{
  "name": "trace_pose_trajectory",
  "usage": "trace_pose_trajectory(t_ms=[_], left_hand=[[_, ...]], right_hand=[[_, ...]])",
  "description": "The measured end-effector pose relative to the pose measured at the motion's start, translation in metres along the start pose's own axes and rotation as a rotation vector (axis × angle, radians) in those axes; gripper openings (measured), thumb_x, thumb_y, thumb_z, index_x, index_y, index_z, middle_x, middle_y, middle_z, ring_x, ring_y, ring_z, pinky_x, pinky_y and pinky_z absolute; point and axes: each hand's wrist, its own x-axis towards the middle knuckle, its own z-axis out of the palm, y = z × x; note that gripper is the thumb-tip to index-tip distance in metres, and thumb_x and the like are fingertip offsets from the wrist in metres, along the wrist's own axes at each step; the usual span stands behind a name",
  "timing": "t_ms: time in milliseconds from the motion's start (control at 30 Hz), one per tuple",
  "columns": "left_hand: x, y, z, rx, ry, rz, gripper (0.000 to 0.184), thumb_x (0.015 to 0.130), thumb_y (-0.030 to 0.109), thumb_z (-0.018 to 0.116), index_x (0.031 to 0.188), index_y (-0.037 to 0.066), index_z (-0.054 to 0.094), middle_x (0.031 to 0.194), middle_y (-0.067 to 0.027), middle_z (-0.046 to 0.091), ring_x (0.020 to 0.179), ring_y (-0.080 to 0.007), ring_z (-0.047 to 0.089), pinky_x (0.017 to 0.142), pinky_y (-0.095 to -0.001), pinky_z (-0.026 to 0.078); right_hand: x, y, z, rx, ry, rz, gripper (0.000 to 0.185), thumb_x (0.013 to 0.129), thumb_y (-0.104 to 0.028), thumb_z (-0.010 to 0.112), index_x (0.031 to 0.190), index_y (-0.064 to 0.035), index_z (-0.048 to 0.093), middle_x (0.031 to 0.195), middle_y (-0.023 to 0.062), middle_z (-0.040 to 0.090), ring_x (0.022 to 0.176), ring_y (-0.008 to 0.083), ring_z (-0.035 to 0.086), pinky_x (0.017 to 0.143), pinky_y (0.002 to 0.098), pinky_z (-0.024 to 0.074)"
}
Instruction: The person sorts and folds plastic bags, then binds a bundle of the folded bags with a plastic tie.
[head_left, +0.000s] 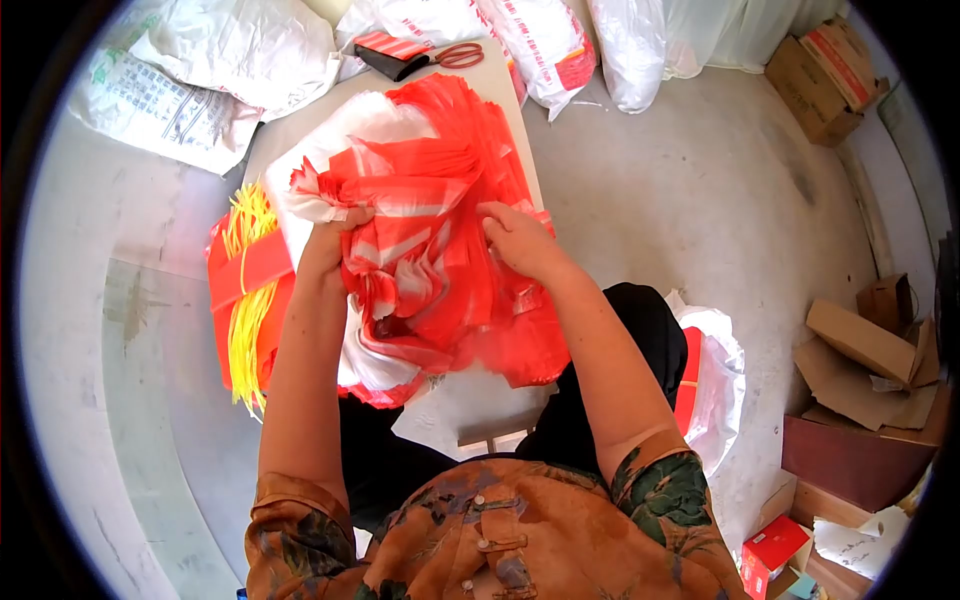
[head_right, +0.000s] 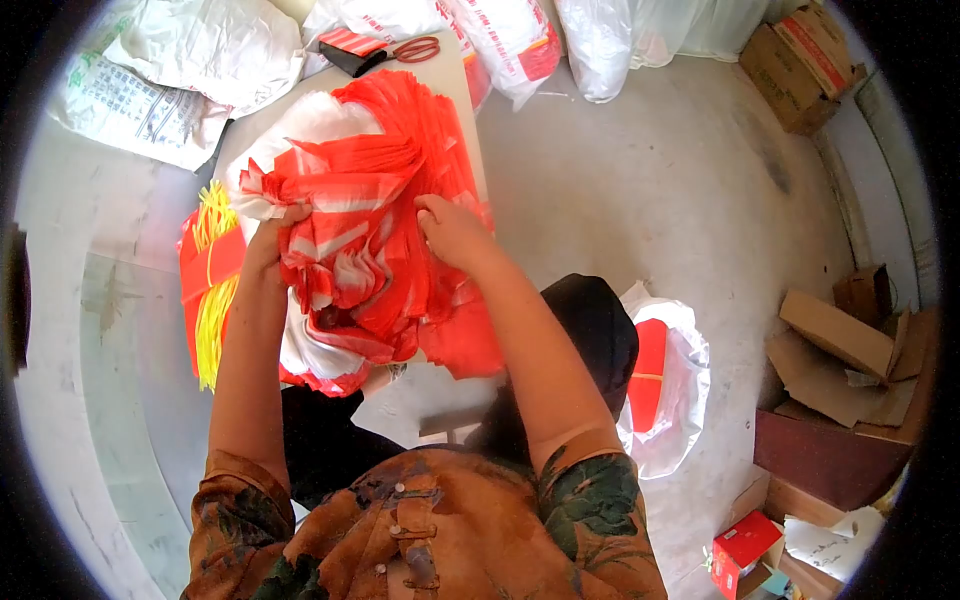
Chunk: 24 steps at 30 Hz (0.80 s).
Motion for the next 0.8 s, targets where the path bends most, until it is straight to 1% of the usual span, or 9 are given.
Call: trace_pose_trajectory(t_ms=[33,133,233,333,433,533,633,733,800], left_hand=[[0.002,-0.001,-0.002,0.0,-0.011,-0.002,0.052,0.083,-0.003,0.073,0.132,0.001,0.055,0.122,-0.0184,0.068,0.104,-0.0347,0.072,0.091,-0.0466,0.063],[0.008,-0.003,-0.009,0.001,-0.031,-0.01,0.052,0.083,-0.003,0.073,0.131,0.001,0.054,0.122,-0.0184,0.068,0.104,-0.035,0.072,0.09,-0.047,0.063],[0.007,-0.002,-0.008,-0.002,-0.03,-0.021,0.053,0.083,-0.003,0.073,0.132,0.002,0.054,0.122,-0.0185,0.068,0.105,-0.0354,0.071,0.091,-0.0474,0.063],[0.004,-0.001,-0.006,-0.007,-0.045,-0.02,0.054,0.083,-0.003,0.073,0.133,0.002,0.053,0.123,-0.0187,0.068,0.106,-0.0358,0.071,0.091,-0.0479,0.063],[0.006,-0.002,-0.008,-0.002,-0.051,-0.009,0.055,0.083,-0.003,0.074,0.133,0.001,0.053,0.123,-0.0189,0.068,0.106,-0.0359,0.071,0.092,-0.0482,0.063],[0.005,-0.002,-0.007,-0.009,-0.048,-0.011,0.055,0.083,-0.003,0.074,0.134,0.001,0.053,0.124,-0.0189,0.068,0.106,-0.036,0.071,0.092,-0.0484,0.063],[0.005,0.0,-0.008,-0.008,-0.055,-0.027,0.055,0.083,-0.003,0.074,0.134,0.001,0.053,0.124,-0.0189,0.068,0.106,-0.0362,0.071,0.092,-0.0484,0.062],[0.002,0.001,-0.004,0.0,-0.039,-0.028,0.055,0.082,-0.003,0.074,0.133,0.002,0.053,0.124,-0.0188,0.068,0.106,-0.0363,0.071,0.092,-0.0483,0.062],[-0.001,0.003,0.0,-0.009,-0.011,-0.039,0.055,0.082,-0.003,0.075,0.132,0.002,0.054,0.123,-0.0188,0.068,0.106,-0.0363,0.071,0.092,-0.0482,0.062]], right_hand=[[0.0,0.0,-0.001,0.044,-0.023,0.022,0.045,0.106,-0.03,0.049,0.146,-0.0087,0.053,0.132,0.0213,0.066,0.125,0.0392,0.06,0.105,0.0449,0.0473],[0.001,0.005,0.0,-0.128,-0.04,-0.048,0.049,0.106,-0.035,0.047,0.149,-0.0107,0.051,0.136,0.0214,0.064,0.129,0.0385,0.058,0.109,0.0449,0.0453],[-0.007,-0.001,-0.002,-0.155,-0.172,-0.016,0.056,0.106,-0.042,0.046,0.153,-0.0118,0.048,0.14,0.022,0.062,0.131,0.0389,0.057,0.111,0.0454,0.0438],[-0.012,-0.006,-0.002,-0.195,-0.187,-0.005,0.06,0.105,-0.046,0.046,0.155,-0.0125,0.045,0.143,0.0211,0.06,0.132,0.039,0.057,0.113,0.0452,0.0427],[-0.018,-0.015,-0.001,-0.219,-0.178,0.0,0.059,0.105,-0.046,0.047,0.153,-0.0122,0.048,0.144,0.0209,0.06,0.131,0.039,0.057,0.112,0.0445,0.0433],[-0.021,-0.018,0.0,-0.155,-0.17,-0.023,0.056,0.105,-0.042,0.049,0.15,-0.0084,0.051,0.143,0.0201,0.061,0.133,0.0357,0.057,0.111,0.0412,0.0444],[-0.022,-0.021,0.001,-0.148,-0.123,-0.028,0.056,0.105,-0.042,0.049,0.149,-0.0076,0.052,0.144,0.0195,0.06,0.135,0.0355,0.056,0.112,0.0404,0.0436],[-0.022,-0.026,0.0,-0.061,-0.247,-0.044,0.056,0.106,-0.043,0.049,0.15,-0.0075,0.051,0.148,0.0193,0.058,0.137,0.034,0.054,0.114,0.0396,0.042],[-0.02,-0.019,0.006,-0.013,-0.179,-0.069,0.058,0.107,-0.044,0.048,0.152,-0.0083,0.049,0.15,0.0182,0.056,0.14,0.0326,0.051,0.115,0.0391,0.0403]])
